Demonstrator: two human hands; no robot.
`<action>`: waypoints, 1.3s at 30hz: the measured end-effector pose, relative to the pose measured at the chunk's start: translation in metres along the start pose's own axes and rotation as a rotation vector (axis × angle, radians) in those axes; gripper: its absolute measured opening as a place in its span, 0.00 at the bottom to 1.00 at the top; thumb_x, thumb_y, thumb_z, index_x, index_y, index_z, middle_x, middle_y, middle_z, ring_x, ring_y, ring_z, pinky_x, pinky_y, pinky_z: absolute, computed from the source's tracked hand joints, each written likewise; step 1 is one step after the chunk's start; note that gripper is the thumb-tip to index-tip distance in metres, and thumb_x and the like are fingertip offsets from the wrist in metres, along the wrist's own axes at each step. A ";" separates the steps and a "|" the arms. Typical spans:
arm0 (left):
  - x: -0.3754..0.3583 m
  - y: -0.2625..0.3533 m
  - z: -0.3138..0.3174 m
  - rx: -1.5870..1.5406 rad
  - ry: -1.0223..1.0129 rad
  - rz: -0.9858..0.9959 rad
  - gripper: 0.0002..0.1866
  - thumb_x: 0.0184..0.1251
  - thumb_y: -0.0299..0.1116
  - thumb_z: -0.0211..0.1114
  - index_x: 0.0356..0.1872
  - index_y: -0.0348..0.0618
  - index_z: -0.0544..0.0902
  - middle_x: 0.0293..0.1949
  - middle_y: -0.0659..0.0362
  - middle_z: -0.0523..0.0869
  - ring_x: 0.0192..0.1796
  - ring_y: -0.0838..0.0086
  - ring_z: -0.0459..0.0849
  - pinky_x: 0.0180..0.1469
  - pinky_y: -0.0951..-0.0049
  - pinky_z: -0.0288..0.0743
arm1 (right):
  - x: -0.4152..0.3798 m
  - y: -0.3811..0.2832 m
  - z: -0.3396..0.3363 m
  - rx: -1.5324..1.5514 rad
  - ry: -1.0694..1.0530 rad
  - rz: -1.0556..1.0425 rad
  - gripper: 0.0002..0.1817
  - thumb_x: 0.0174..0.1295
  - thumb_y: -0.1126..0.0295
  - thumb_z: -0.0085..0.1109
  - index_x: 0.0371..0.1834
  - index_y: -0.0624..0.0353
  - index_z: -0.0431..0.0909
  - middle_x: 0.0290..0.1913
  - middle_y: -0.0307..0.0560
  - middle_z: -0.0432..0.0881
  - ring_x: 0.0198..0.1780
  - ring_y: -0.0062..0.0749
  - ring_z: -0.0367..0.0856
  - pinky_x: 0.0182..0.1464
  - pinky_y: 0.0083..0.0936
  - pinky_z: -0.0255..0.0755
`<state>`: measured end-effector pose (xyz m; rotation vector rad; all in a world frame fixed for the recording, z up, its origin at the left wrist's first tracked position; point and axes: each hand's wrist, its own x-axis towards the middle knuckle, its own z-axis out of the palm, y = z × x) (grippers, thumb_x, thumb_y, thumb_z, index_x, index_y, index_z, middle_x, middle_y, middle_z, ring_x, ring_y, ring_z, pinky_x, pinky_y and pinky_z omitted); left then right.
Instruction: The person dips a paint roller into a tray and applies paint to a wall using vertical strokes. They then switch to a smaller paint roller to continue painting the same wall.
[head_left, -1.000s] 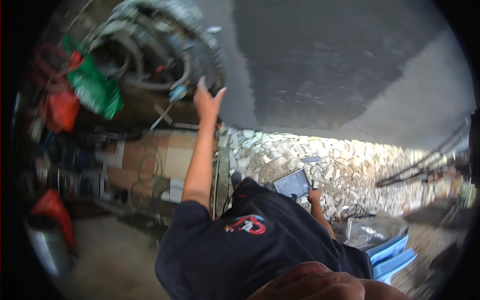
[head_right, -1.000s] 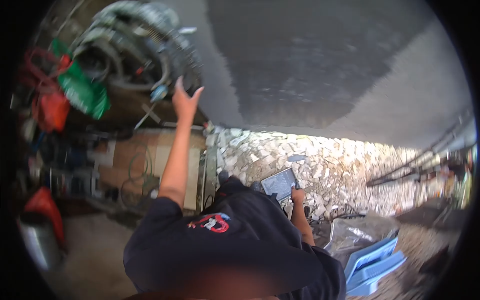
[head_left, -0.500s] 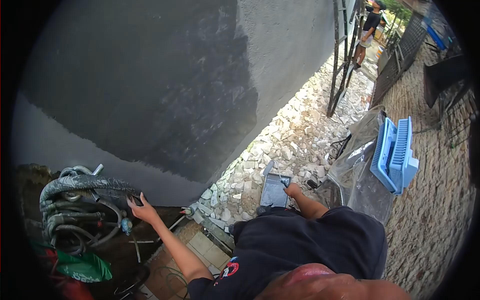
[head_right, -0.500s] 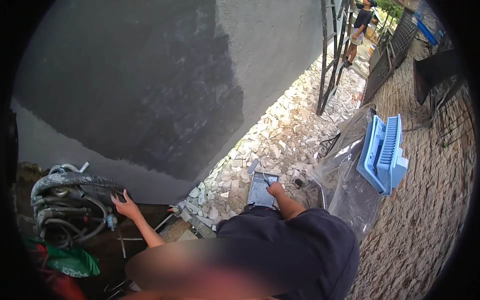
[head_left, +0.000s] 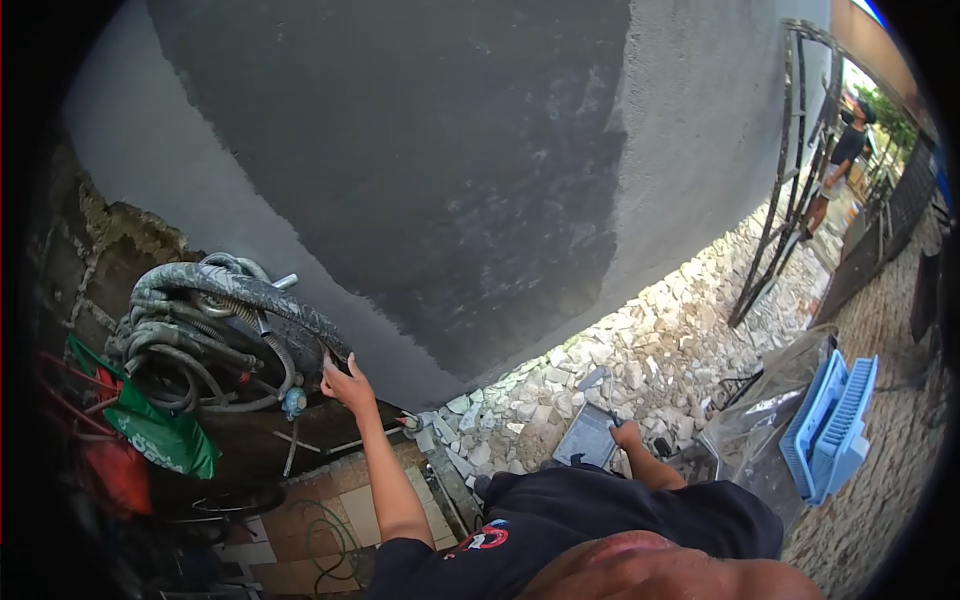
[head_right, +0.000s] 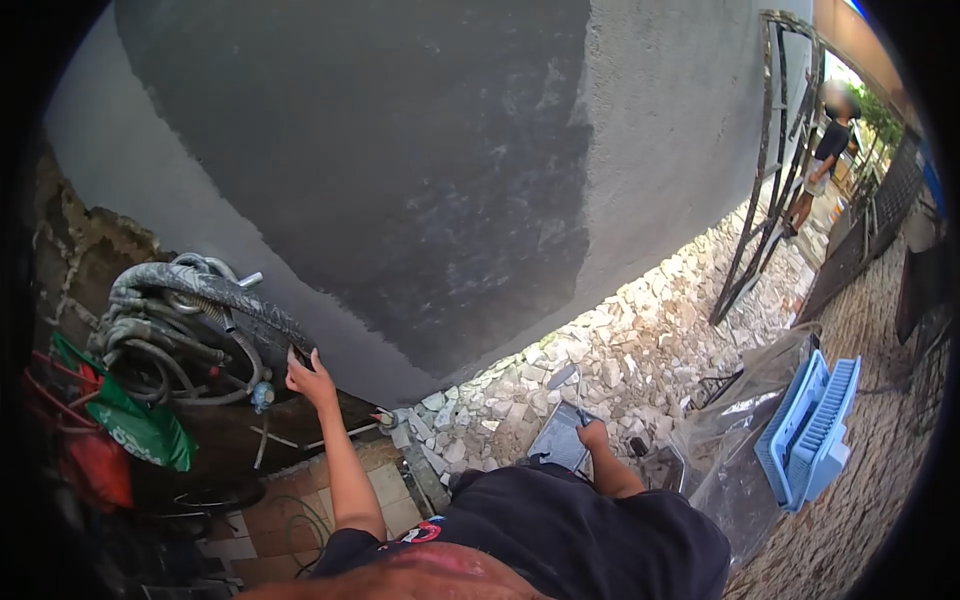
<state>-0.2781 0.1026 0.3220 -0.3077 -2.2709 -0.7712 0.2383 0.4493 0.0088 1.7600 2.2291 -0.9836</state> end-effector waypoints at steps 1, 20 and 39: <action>-0.002 0.002 0.001 0.015 0.002 -0.002 0.30 0.73 0.41 0.69 0.71 0.41 0.72 0.59 0.48 0.84 0.62 0.56 0.80 0.67 0.53 0.59 | -0.002 -0.001 0.000 0.009 0.053 -0.024 0.31 0.56 0.45 0.69 0.36 0.72 0.88 0.42 0.74 0.87 0.51 0.64 0.87 0.56 0.47 0.80; -0.105 0.068 -0.076 -0.338 -0.054 -0.068 0.27 0.85 0.41 0.46 0.36 0.38 0.92 0.65 0.52 0.82 0.65 0.56 0.78 0.69 0.54 0.63 | -0.064 -0.317 -0.420 0.856 0.571 -0.799 0.16 0.80 0.56 0.54 0.47 0.59 0.81 0.27 0.36 0.80 0.20 0.15 0.72 0.21 0.17 0.64; -0.203 -0.017 -0.088 -0.304 -0.097 -0.167 0.10 0.70 0.30 0.62 0.39 0.33 0.87 0.48 0.47 0.86 0.50 0.51 0.83 0.57 0.56 0.75 | -0.208 -0.601 -0.707 0.695 0.912 -1.385 0.25 0.81 0.50 0.48 0.53 0.63 0.81 0.31 0.42 0.83 0.19 0.21 0.78 0.19 0.21 0.70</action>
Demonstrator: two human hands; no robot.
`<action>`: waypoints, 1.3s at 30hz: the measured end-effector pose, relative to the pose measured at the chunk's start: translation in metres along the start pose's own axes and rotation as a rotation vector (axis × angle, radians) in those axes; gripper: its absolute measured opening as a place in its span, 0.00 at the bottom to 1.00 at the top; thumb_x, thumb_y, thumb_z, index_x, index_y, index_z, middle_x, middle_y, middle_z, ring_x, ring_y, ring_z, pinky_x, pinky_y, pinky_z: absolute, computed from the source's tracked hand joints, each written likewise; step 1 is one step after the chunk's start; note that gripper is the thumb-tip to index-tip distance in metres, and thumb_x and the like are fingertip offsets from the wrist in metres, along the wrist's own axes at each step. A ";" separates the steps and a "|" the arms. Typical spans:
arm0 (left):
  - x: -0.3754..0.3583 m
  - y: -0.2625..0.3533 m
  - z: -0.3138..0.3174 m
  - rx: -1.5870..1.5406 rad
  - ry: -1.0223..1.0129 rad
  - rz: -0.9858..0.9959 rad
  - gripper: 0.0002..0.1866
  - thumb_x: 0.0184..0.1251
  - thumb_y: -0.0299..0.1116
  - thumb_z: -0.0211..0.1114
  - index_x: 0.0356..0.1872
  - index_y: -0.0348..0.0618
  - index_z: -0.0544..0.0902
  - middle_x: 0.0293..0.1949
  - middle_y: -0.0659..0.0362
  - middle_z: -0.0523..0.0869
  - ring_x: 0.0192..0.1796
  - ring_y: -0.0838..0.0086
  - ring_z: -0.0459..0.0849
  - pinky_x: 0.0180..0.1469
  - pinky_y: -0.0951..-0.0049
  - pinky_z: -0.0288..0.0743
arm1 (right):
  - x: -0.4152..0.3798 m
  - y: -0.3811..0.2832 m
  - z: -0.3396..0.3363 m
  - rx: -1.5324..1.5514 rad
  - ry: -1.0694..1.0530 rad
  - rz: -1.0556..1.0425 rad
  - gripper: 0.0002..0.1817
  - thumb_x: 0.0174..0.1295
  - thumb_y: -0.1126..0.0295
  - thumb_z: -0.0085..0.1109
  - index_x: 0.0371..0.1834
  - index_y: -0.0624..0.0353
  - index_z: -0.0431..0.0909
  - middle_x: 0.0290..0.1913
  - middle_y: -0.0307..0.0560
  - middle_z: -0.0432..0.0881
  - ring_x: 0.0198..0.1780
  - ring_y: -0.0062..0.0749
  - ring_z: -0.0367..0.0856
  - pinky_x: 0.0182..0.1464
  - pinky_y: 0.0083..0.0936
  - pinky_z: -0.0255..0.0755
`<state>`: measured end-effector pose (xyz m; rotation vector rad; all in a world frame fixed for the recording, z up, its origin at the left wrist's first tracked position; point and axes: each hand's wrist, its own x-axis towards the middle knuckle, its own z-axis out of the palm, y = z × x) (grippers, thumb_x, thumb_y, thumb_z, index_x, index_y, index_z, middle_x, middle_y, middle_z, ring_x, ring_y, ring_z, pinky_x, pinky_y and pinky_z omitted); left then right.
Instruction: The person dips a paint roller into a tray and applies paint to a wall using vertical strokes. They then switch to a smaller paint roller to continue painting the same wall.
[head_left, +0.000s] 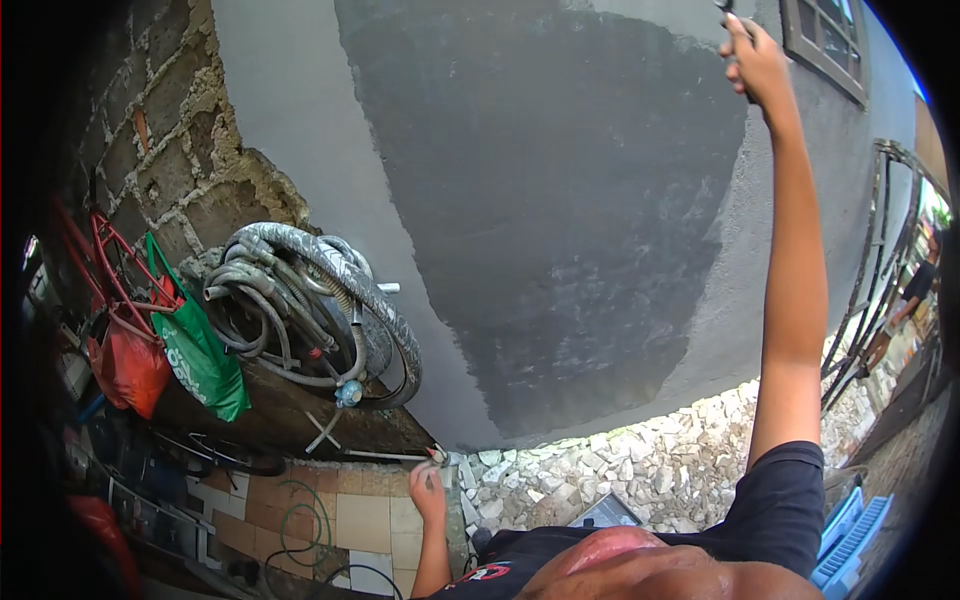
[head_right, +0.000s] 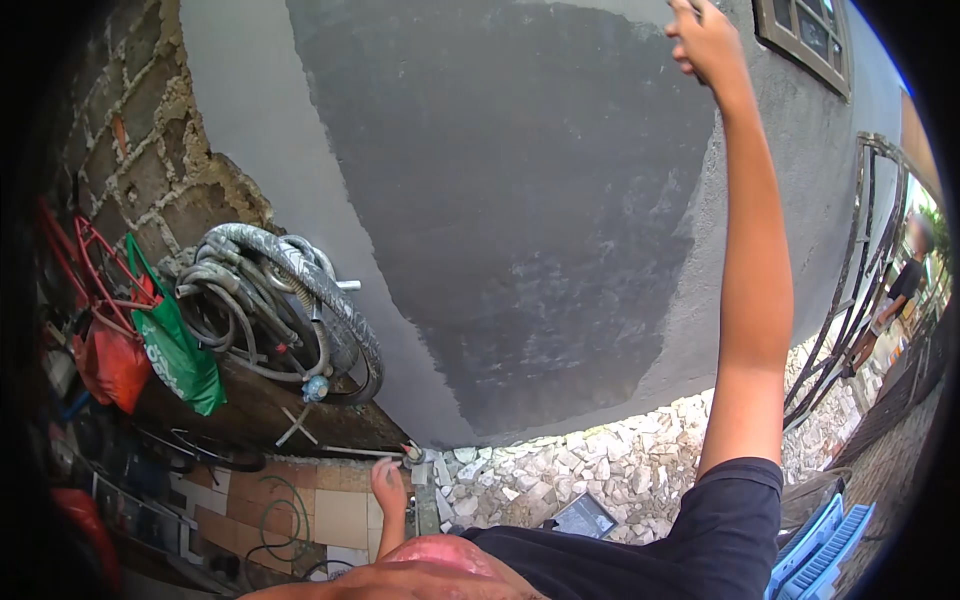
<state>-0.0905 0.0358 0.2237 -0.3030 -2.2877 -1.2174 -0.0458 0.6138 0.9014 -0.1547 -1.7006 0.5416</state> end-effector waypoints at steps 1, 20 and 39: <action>-0.010 -0.008 0.000 -0.048 0.007 -0.030 0.08 0.69 0.30 0.64 0.38 0.34 0.86 0.43 0.47 0.86 0.47 0.51 0.84 0.54 0.57 0.77 | 0.015 -0.006 0.010 -0.004 -0.011 0.061 0.22 0.80 0.52 0.49 0.49 0.62 0.80 0.28 0.45 0.83 0.18 0.28 0.80 0.17 0.26 0.71; -0.206 -0.202 -0.025 0.350 -0.423 -0.657 0.15 0.72 0.37 0.69 0.28 0.35 0.84 0.27 0.49 0.87 0.23 0.64 0.84 0.28 0.59 0.79 | 0.102 -0.051 0.121 -0.076 0.001 -0.007 0.18 0.75 0.64 0.53 0.40 0.72 0.81 0.27 0.66 0.86 0.24 0.50 0.88 0.24 0.44 0.81; -0.179 -0.209 -0.034 0.014 -0.480 -0.896 0.16 0.74 0.38 0.68 0.29 0.36 0.84 0.28 0.52 0.88 0.24 0.67 0.85 0.28 0.62 0.80 | 0.112 -0.040 0.137 -0.241 0.024 -0.070 0.21 0.76 0.61 0.51 0.38 0.71 0.83 0.30 0.70 0.86 0.31 0.57 0.90 0.36 0.49 0.84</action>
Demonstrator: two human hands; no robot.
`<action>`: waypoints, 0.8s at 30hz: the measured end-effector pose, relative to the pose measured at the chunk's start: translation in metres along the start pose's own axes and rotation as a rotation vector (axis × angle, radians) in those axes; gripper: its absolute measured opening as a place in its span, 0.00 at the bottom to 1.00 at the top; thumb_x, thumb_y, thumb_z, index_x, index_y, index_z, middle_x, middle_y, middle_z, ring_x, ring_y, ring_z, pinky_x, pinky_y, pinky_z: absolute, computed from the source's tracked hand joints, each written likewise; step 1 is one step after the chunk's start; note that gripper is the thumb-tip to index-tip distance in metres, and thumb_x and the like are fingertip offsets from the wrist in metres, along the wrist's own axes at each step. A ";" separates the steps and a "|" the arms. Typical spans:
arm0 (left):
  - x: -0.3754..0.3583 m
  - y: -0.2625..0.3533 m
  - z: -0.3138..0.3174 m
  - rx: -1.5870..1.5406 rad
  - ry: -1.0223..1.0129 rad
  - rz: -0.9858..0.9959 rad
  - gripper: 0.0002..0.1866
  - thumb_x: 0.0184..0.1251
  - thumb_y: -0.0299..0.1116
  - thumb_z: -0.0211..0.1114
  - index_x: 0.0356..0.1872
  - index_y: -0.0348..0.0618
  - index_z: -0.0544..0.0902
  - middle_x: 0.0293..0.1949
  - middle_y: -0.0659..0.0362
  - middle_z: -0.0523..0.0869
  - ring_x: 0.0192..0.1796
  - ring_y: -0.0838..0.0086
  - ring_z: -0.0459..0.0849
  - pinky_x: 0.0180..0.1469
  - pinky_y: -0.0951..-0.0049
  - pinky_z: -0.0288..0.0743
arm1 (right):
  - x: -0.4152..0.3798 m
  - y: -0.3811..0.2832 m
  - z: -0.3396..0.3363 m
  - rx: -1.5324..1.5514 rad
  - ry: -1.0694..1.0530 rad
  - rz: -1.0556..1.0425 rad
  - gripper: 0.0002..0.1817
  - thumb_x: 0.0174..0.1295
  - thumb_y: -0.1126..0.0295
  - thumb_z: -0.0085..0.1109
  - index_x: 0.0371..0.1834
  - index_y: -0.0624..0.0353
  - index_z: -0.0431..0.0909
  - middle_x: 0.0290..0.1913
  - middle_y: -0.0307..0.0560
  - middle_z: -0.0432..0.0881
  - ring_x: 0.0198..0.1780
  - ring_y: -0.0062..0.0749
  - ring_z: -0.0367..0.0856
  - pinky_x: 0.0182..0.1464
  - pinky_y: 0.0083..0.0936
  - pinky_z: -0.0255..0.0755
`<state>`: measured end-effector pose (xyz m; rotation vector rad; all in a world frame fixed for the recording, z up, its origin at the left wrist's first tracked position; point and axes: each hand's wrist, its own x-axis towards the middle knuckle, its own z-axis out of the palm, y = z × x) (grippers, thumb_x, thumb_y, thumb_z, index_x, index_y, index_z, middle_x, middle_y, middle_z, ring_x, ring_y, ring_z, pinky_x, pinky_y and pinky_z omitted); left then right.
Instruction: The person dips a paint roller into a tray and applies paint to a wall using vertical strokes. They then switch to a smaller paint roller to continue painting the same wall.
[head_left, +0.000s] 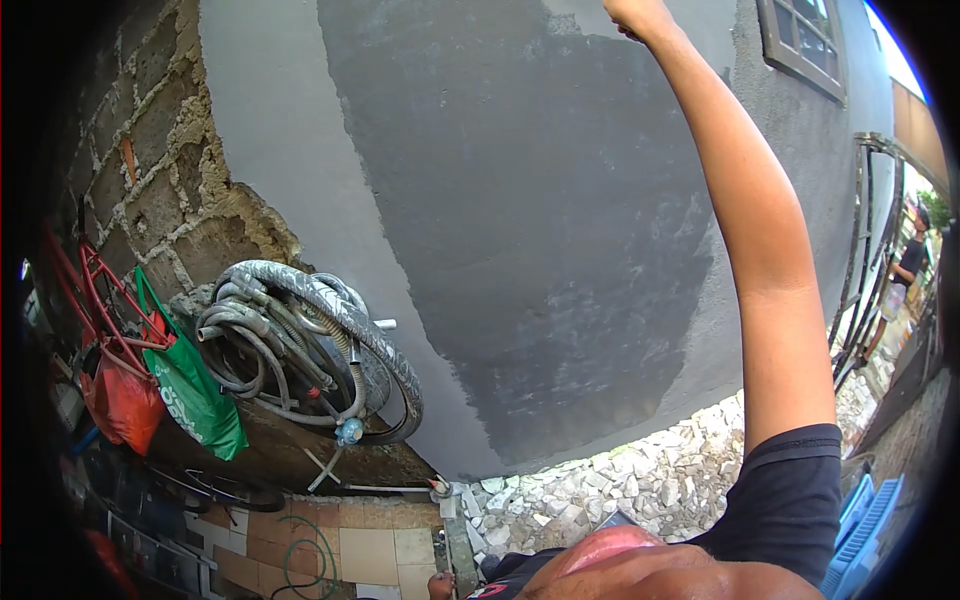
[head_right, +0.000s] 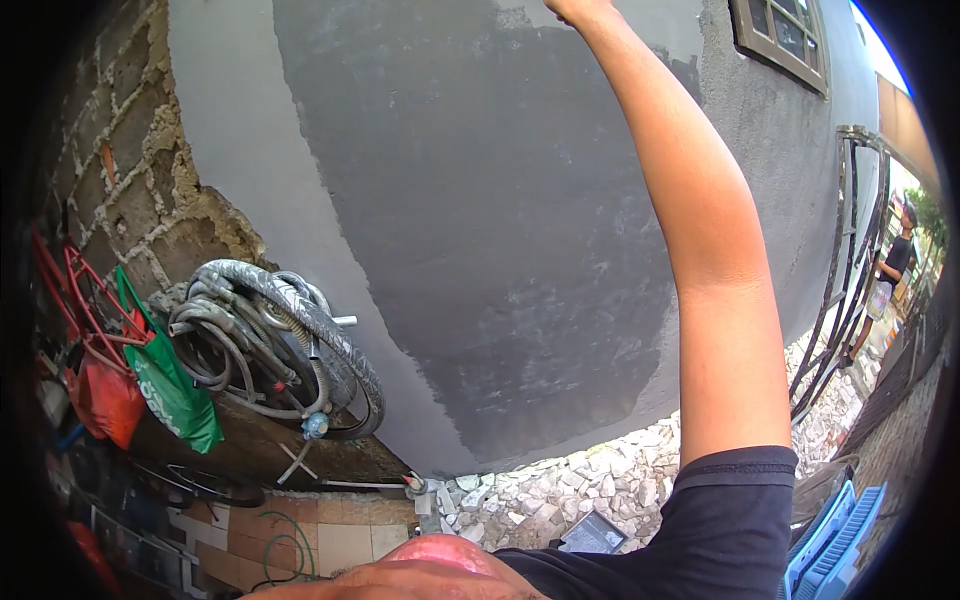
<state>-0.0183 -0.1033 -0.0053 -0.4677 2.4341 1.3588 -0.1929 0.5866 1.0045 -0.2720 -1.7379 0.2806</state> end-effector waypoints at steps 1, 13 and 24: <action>0.002 -0.001 0.001 -0.016 -0.014 -0.008 0.16 0.75 0.39 0.68 0.29 0.36 0.84 0.28 0.52 0.88 0.24 0.67 0.85 0.28 0.62 0.80 | 0.001 0.002 0.000 -0.004 0.000 0.000 0.21 0.76 0.61 0.51 0.38 0.71 0.83 0.30 0.70 0.86 0.31 0.57 0.90 0.36 0.49 0.84; 0.010 -0.037 0.005 -0.204 -0.163 -0.128 0.17 0.76 0.40 0.67 0.30 0.36 0.84 0.28 0.53 0.88 0.24 0.68 0.85 0.28 0.63 0.81 | -0.031 -0.003 -0.026 -0.195 -0.120 -0.017 0.24 0.76 0.60 0.49 0.37 0.73 0.85 0.30 0.72 0.86 0.33 0.58 0.90 0.41 0.49 0.84; 0.014 -0.042 0.004 -0.154 -0.299 -0.174 0.16 0.79 0.39 0.63 0.35 0.36 0.84 0.28 0.57 0.88 0.26 0.70 0.85 0.28 0.67 0.83 | -0.080 0.005 -0.043 -0.291 -0.245 -0.074 0.26 0.77 0.59 0.47 0.33 0.74 0.84 0.26 0.69 0.85 0.32 0.58 0.90 0.39 0.49 0.84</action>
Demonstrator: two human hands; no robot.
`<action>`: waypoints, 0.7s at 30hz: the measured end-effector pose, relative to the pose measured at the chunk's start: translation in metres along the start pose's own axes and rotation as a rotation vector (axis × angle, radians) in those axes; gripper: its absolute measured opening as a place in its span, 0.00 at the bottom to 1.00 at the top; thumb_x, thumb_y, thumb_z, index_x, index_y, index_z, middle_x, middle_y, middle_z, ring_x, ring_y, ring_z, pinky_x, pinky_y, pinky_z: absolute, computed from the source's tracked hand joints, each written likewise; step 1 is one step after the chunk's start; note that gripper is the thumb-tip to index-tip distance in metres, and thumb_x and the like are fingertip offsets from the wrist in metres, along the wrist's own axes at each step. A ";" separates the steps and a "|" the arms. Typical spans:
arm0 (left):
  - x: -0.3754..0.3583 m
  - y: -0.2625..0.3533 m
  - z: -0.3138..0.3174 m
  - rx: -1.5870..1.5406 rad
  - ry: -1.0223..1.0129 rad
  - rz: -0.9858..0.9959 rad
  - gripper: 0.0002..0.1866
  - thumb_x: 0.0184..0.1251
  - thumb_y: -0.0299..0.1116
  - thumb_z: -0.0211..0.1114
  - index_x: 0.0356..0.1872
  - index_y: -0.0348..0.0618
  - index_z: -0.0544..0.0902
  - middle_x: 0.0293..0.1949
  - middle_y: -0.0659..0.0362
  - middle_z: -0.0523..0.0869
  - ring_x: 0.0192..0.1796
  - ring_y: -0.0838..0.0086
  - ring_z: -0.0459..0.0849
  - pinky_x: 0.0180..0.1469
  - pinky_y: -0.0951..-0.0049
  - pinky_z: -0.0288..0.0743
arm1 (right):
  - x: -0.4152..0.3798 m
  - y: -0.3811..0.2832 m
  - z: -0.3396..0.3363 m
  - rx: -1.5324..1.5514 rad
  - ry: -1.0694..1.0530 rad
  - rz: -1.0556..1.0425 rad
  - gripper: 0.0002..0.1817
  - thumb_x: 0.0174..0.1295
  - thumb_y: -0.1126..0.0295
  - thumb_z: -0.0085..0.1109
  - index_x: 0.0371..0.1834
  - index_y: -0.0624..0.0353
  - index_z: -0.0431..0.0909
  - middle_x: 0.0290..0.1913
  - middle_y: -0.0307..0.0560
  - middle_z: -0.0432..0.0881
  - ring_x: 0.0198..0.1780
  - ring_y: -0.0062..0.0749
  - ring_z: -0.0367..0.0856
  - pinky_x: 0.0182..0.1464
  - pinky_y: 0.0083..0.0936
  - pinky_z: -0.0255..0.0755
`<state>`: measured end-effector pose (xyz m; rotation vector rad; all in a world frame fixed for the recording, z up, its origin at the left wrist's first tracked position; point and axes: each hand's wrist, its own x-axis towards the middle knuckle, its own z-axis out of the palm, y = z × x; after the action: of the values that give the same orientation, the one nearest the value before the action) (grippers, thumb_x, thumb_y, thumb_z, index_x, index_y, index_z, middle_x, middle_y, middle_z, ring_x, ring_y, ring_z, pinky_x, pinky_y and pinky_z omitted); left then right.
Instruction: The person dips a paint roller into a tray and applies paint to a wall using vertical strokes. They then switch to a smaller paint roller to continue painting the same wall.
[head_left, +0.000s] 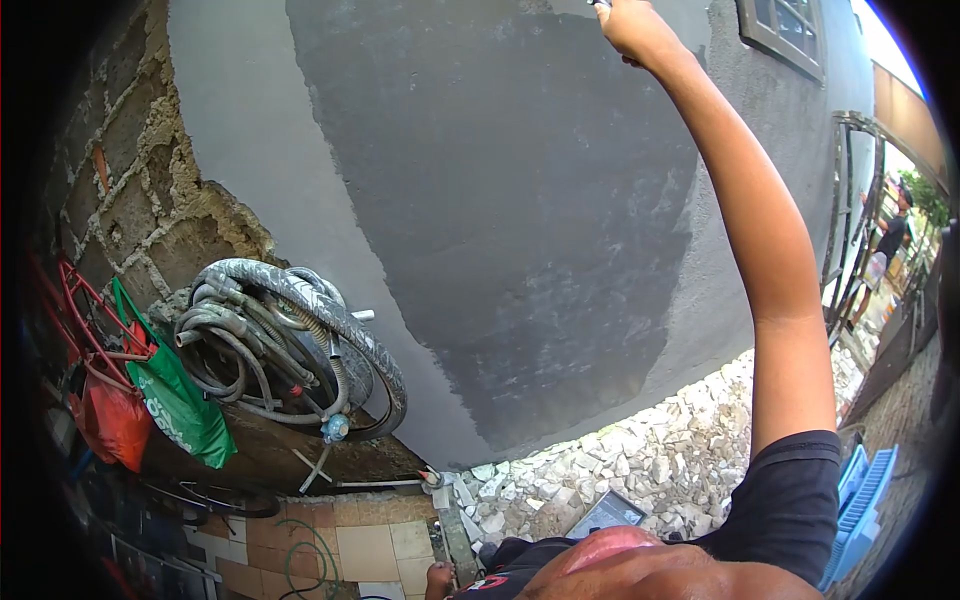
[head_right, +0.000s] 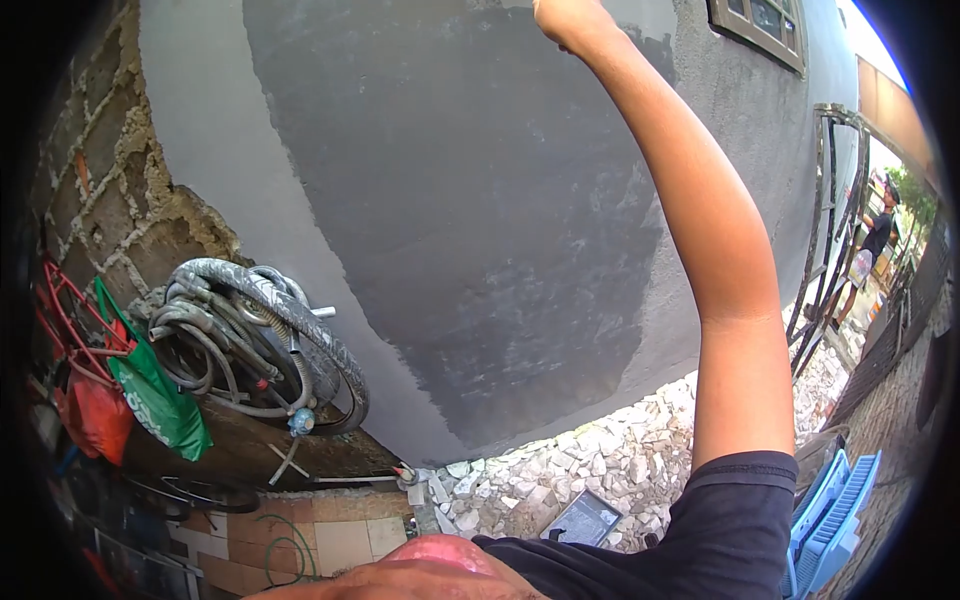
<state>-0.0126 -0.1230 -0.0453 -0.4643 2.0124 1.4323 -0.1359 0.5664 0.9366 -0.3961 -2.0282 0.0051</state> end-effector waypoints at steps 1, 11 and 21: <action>0.001 0.001 0.001 -0.017 -0.020 -0.003 0.16 0.79 0.39 0.62 0.35 0.36 0.84 0.29 0.57 0.88 0.26 0.70 0.86 0.28 0.68 0.83 | -0.003 0.004 0.001 -0.007 -0.002 0.005 0.26 0.77 0.59 0.47 0.33 0.74 0.84 0.26 0.69 0.85 0.32 0.58 0.90 0.39 0.49 0.84; 0.001 0.043 -0.005 -0.176 -0.224 -0.100 0.16 0.77 0.40 0.64 0.38 0.36 0.86 0.31 0.56 0.89 0.27 0.70 0.87 0.31 0.68 0.83 | -0.063 -0.003 -0.003 -0.103 -0.194 0.046 0.24 0.82 0.57 0.43 0.45 0.72 0.78 0.26 0.59 0.84 0.20 0.42 0.85 0.24 0.37 0.80; -0.028 0.068 0.015 0.243 -0.012 0.024 0.16 0.76 0.40 0.65 0.36 0.35 0.85 0.30 0.57 0.88 0.28 0.70 0.88 0.30 0.67 0.82 | -0.131 -0.012 -0.009 -0.148 -0.279 0.038 0.23 0.81 0.61 0.45 0.41 0.73 0.81 0.35 0.67 0.85 0.35 0.57 0.86 0.41 0.47 0.81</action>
<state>-0.0279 -0.0872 0.0186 -0.3270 2.1538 1.1798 -0.0761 0.5168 0.8303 -0.5527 -2.3033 -0.0696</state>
